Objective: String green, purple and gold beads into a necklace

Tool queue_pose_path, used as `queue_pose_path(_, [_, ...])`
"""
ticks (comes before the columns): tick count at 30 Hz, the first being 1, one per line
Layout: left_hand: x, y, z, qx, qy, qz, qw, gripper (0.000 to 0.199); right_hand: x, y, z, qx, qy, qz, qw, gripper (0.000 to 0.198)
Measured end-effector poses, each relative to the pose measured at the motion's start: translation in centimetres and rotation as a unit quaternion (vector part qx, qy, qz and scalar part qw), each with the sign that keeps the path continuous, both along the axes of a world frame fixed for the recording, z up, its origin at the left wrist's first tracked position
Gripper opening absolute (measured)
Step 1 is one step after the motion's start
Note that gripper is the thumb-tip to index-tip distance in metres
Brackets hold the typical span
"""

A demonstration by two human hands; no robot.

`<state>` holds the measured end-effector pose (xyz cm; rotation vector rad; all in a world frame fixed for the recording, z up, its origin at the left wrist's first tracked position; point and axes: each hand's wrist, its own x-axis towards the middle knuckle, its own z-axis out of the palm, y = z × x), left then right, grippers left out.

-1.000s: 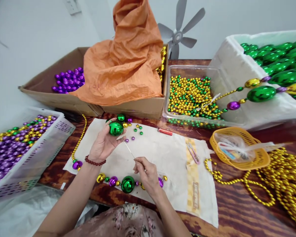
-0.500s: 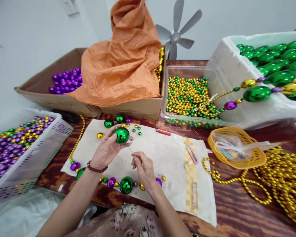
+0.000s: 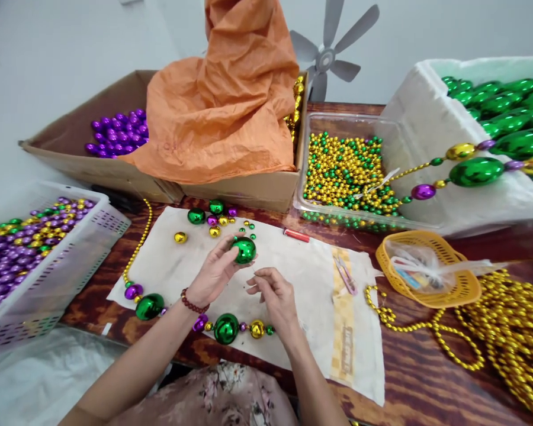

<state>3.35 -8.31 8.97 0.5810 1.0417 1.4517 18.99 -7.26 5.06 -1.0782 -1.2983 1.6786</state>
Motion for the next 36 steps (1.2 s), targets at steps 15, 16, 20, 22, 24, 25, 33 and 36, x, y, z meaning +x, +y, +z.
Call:
queue_pose_path(15, [-7.8,3.7,-4.0,-0.056,0.694,-0.06,0.715,0.026,3.1,1.7,-2.0,-0.031,-0.003,-0.085,0.996,0.023])
queue_pose_path(16, [-7.8,3.9,-3.9,-0.063,0.718,-0.072,0.689,0.026,3.1,1.6,-2.1,-0.03,-0.004,-0.081,0.996,0.023])
queue_pose_path(20, [-6.6,3.3,-4.2,-0.049,0.781,-0.086,0.616,0.023,3.0,1.0,-2.4,-0.039,-0.017,-0.065,0.997,0.024])
queue_pose_path(22, [-5.9,2.8,-4.7,-0.022,0.803,-0.087,0.59,0.02,3.0,0.8,-2.6,-0.047,-0.022,-0.058,0.997,0.025])
queue_pose_path(24, [-5.2,2.7,-5.3,-0.003,0.814,-0.097,0.573,0.019,2.9,0.7,-2.6,-0.048,-0.023,-0.053,0.997,0.026])
queue_pose_path(25, [-5.0,2.8,-5.5,0.001,0.815,-0.104,0.57,0.019,2.9,0.7,-2.6,-0.048,-0.024,-0.051,0.997,0.026])
queue_pose_path(33, [-4.8,3.6,-5.0,0.015,0.638,-0.023,0.77,0.012,2.8,0.6,-2.5,-0.051,-0.029,-0.038,0.998,0.023])
queue_pose_path(36, [-4.7,3.2,-3.7,-0.011,0.331,0.01,0.943,0.016,2.8,0.3,-2.2,-0.046,-0.02,-0.026,0.998,0.023])
